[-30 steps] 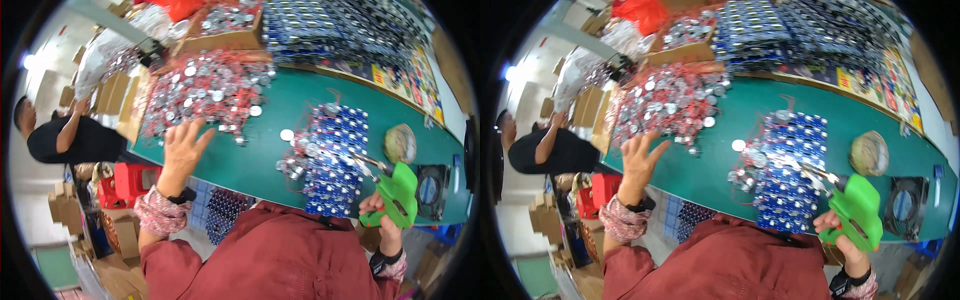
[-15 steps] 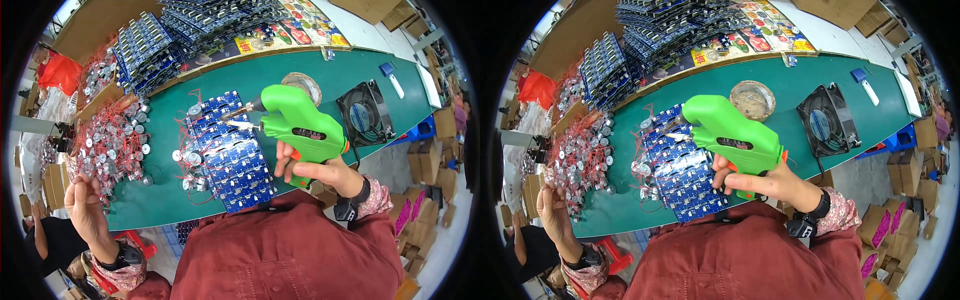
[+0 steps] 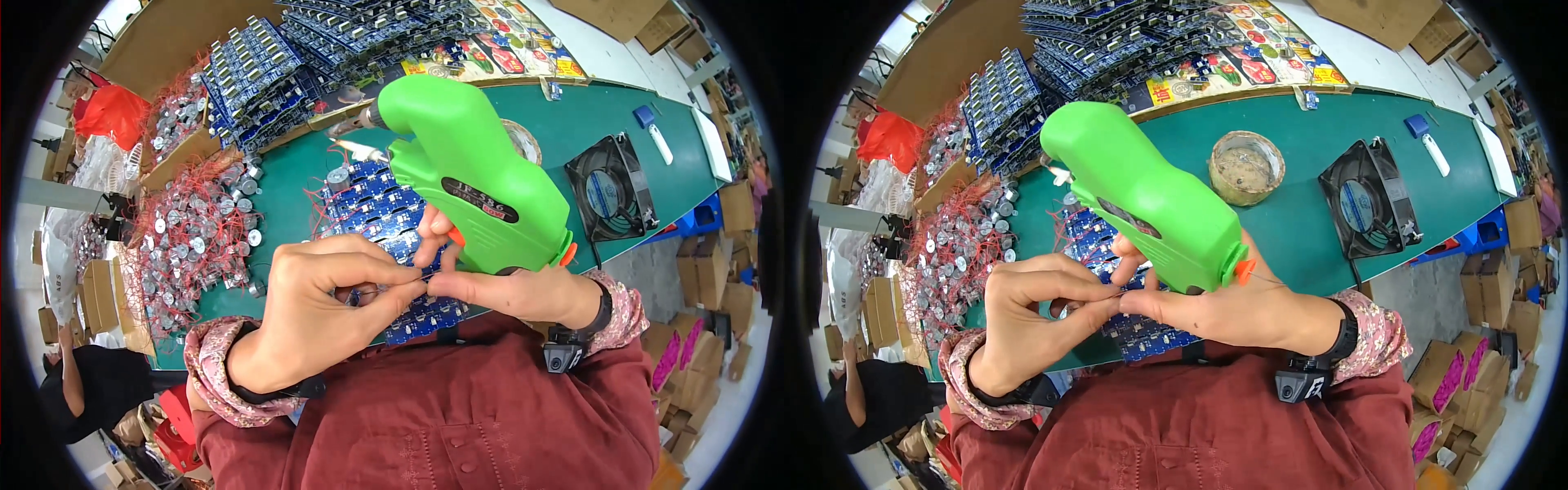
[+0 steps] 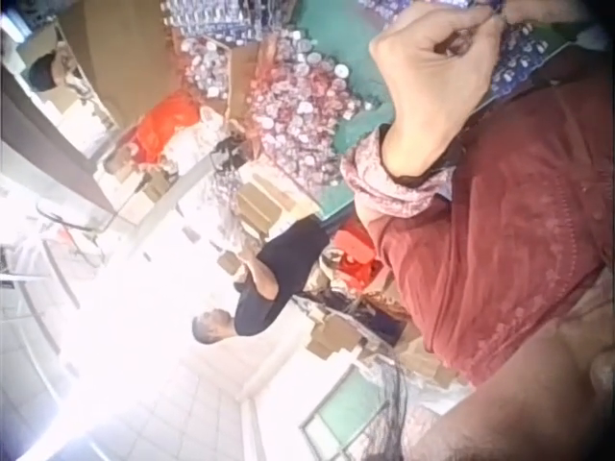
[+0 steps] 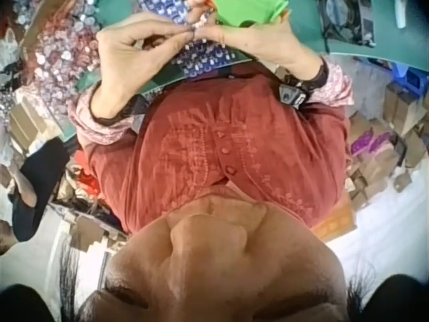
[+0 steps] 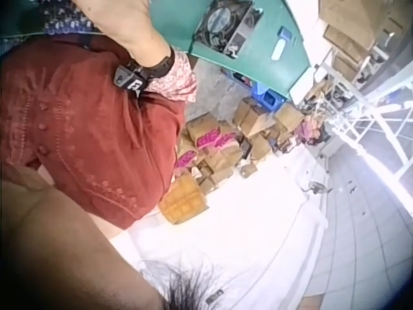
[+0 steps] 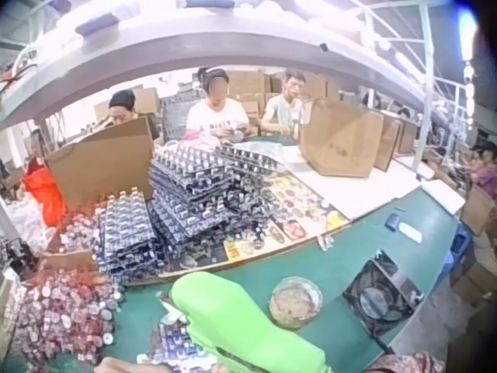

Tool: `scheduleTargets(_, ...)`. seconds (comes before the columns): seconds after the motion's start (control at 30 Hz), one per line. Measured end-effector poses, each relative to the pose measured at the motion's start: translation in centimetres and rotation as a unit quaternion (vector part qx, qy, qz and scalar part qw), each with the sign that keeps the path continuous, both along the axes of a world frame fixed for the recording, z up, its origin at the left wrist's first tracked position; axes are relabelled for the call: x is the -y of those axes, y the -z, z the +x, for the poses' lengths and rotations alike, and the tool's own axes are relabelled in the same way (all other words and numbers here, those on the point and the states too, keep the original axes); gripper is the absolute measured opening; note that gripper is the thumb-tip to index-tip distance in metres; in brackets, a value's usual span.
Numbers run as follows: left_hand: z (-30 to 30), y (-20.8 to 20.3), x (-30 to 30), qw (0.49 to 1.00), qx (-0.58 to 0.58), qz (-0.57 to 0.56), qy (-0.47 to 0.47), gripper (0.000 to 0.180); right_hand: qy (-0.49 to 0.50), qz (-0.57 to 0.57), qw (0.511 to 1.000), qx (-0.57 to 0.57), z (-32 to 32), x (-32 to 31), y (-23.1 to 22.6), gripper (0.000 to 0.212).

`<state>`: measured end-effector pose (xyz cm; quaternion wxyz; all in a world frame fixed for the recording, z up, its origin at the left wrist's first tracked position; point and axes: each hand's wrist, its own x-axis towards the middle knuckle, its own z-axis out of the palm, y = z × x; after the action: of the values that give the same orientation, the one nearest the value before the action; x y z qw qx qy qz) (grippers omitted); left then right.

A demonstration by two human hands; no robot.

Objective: Applying adhesive or soldering small electronic components onto a blue circuit board using a green dispenser tool.

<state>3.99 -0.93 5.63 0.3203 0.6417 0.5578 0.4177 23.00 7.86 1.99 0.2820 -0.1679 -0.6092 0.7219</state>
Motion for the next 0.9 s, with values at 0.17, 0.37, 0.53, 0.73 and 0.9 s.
scheduleTargets(0.17, 0.1, 0.7, 0.3, 1.0, -0.006, 0.014, -0.021, 0.009, 0.009, -0.018, 1.0, -0.017, 0.0, 0.2, 0.6, 0.043)
scheduleTargets(0.37, -0.6, 1.2, 0.5, 0.995, -0.073, 0.066, -0.02, 0.018, 0.008, -0.002, 1.0, 0.003, -0.3, 0.1, 1.1, 0.042)
scheduleTargets(0.53, -0.4, 1.3, 0.9, 0.993, -0.096, 0.061, -0.024, 0.019, 0.013, 0.018, 0.999, 0.03, -0.6, 0.4, 0.8, 0.04)
scheduleTargets(0.73, -1.5, 2.6, 2.6, 0.968, -0.201, 0.153, 0.001, 0.024, 0.022, 0.065, 0.989, 0.132, 0.7, 0.1, 1.2, 0.042)
scheduleTargets(0.9, -2.6, 5.6, 4.0, 0.916, -0.308, 0.236, 0.104, 0.032, -0.029, -0.085, 0.995, 0.045, 4.2, -0.5, 1.1, 0.046)
